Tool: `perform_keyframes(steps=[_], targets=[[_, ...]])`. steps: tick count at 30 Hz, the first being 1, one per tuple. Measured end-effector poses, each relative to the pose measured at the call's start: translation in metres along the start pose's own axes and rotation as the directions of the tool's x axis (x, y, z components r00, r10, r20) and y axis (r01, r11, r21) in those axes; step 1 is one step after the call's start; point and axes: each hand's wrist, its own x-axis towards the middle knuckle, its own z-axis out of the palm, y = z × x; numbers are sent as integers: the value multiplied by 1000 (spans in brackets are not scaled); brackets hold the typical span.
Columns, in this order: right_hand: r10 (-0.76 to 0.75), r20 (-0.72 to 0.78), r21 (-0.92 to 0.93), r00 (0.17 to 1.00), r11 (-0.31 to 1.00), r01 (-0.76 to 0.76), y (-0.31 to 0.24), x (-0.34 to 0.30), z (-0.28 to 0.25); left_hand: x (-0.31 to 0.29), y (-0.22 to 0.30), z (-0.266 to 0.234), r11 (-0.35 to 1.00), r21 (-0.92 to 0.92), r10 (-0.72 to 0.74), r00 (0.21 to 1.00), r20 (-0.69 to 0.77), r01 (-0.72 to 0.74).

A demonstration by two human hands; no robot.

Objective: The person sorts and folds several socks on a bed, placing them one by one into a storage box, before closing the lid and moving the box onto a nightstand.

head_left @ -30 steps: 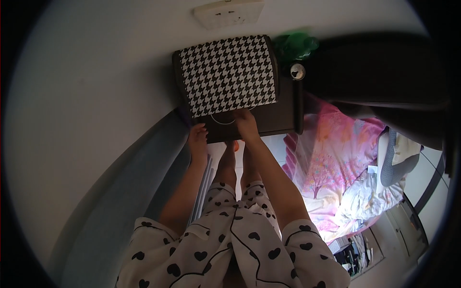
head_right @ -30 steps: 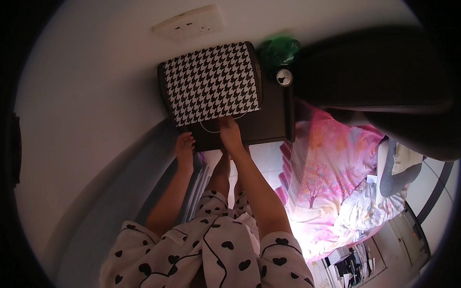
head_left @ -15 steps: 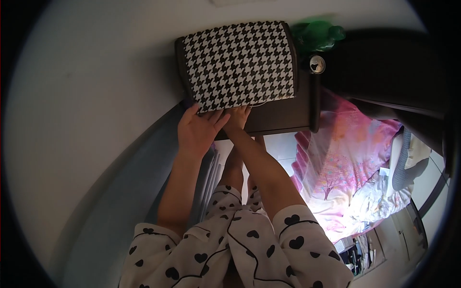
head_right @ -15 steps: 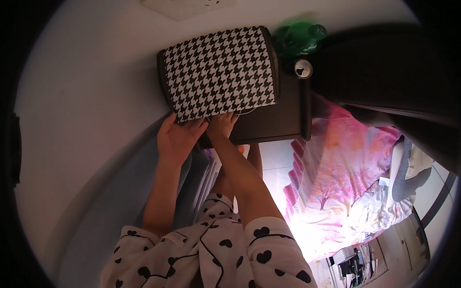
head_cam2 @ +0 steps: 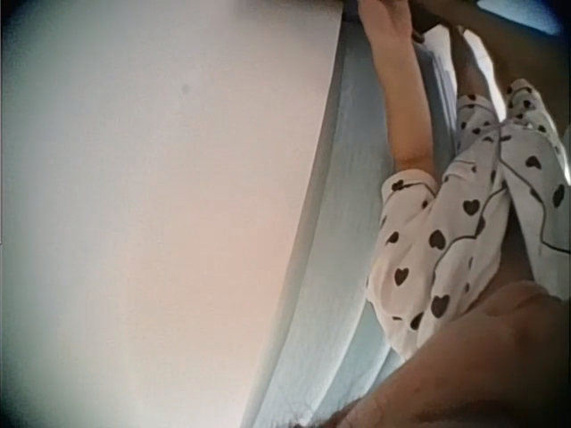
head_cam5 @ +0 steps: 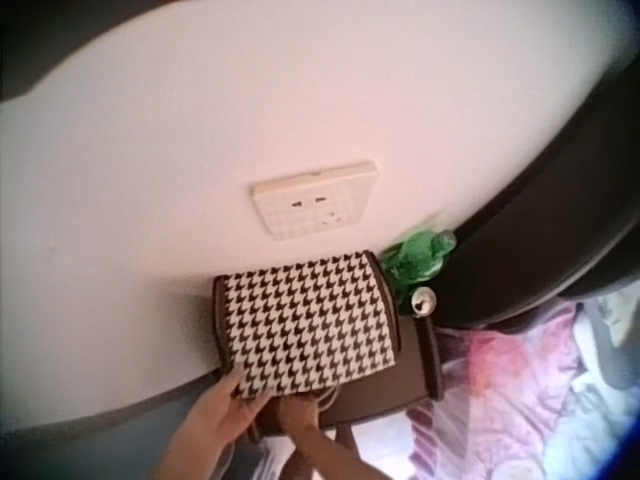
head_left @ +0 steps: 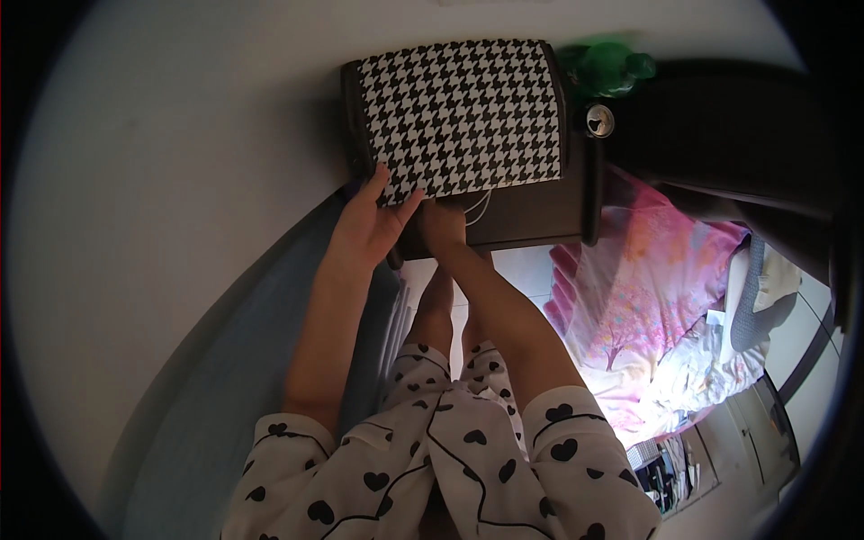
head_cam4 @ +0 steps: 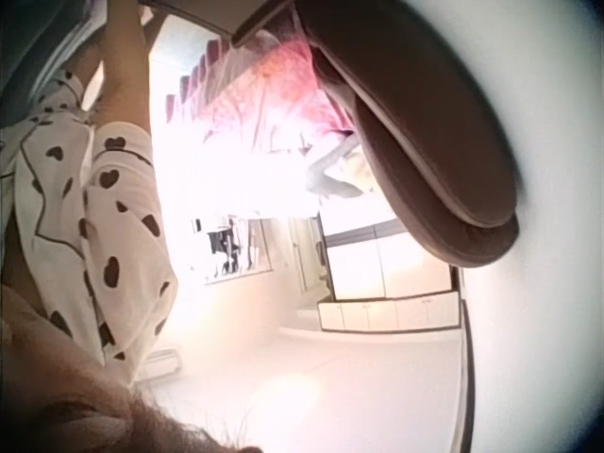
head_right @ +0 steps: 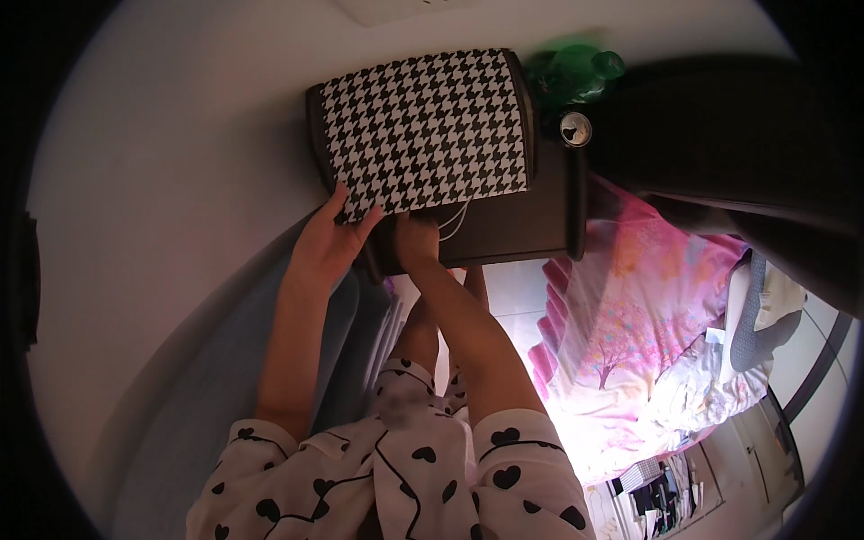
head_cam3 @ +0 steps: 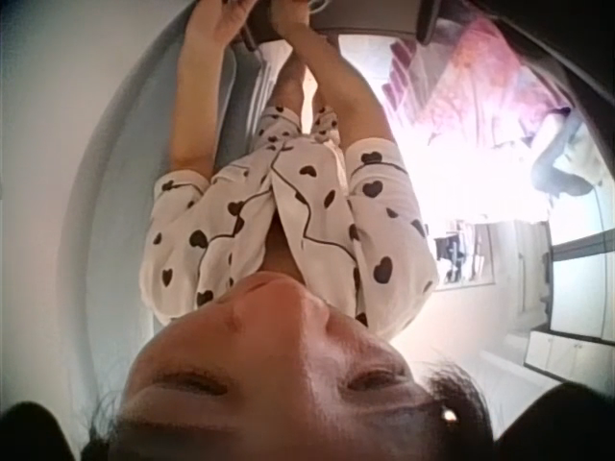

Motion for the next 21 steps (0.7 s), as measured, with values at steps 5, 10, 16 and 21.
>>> perform_keyframes(steps=[5, 10, 16, 21], targets=[[79, 308, 120, 948, 985, -121, -17, -34, -56, -3, 3, -12, 999, -45, -10, 997, 79, 14], [44, 369, 45, 928, 997, -65, 1, -71, -56, 10, -6, -22, 997, -80, 12, 998, 56, -8], [91, 250, 109, 964, 987, -121, -2, -106, -72, 27, -14, -35, 991, -134, 24, 1000, -14, -25], [20, 177, 100, 984, 994, -38, -8, -124, -139, 43, -28, -56, 987, -4, 158, 987, 44, -158]])
